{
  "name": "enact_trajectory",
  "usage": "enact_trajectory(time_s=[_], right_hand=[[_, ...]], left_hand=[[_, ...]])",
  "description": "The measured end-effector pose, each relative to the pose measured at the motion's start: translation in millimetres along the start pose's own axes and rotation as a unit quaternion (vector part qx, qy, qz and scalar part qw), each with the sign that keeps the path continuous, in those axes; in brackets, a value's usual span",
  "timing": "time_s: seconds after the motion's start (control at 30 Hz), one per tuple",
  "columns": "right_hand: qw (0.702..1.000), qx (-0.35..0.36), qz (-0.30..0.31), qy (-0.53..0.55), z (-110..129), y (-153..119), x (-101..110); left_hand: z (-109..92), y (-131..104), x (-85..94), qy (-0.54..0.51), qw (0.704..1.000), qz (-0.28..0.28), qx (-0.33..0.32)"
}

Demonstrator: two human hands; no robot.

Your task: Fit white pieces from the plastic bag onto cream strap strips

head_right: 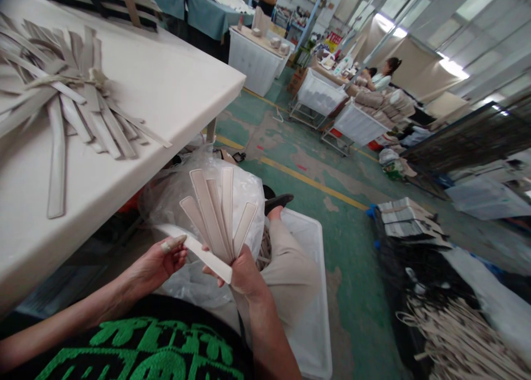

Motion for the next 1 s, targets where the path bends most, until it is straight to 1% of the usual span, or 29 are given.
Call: enact_trajectory(time_s=[0.07,0.2,0.3,0.37,0.47,0.57,0.63,0.7,0.8,0.87,0.93,0.97,1.0], right_hand=[[1.000,-0.002,-0.014,-0.011,0,1,2],[0.999,0.027,-0.018,-0.026,-1,6,5],[0.998,0.034,-0.015,-0.041,-11,16,4],[0.998,0.043,-0.003,-0.035,-19,24,2],[0.997,0.064,0.007,-0.032,-26,30,2],[0.995,0.085,-0.013,-0.059,-21,25,7],[0.991,0.098,-0.019,-0.084,-14,21,8],[0.989,0.108,0.004,-0.100,-9,20,3],[0.989,0.110,0.049,-0.085,-9,25,-9],[0.992,0.100,0.036,-0.067,-12,29,-11],[0.994,0.094,0.002,-0.057,-11,29,-8],[0.994,0.097,-0.013,-0.051,-8,27,-6],[0.993,0.103,-0.021,-0.044,-4,22,-3]], left_hand=[[2,0,-0.3,-0.003,1.000,0.005,0.008],[9,-5,-8.6,0.001,0.998,0.033,0.045],[16,-10,-16.5,0.022,0.995,0.055,0.078],[19,-11,-18.1,0.031,0.994,0.059,0.089],[16,-10,-15.5,0.027,0.995,0.046,0.080],[16,-10,-14.1,0.024,0.995,0.043,0.091],[20,-11,-15.7,0.032,0.992,0.055,0.111],[24,-12,-17.8,0.043,0.989,0.077,0.122],[24,-13,-20.4,0.047,0.986,0.120,0.106],[22,-14,-22.8,0.040,0.982,0.158,0.100],[24,-13,-23.0,0.033,0.975,0.183,0.123],[25,-11,-20.5,0.026,0.974,0.179,0.137],[23,-6,-15.2,0.014,0.977,0.158,0.144]])
Point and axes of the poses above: each hand's wrist, its own y-axis towards the middle knuckle, its own x-axis out of the back of the hand, z = x × y, the point moved 8 cm from there along y, towards the middle knuckle, and after that the axes turned 7 degrees about z, right-handed, at the moved point
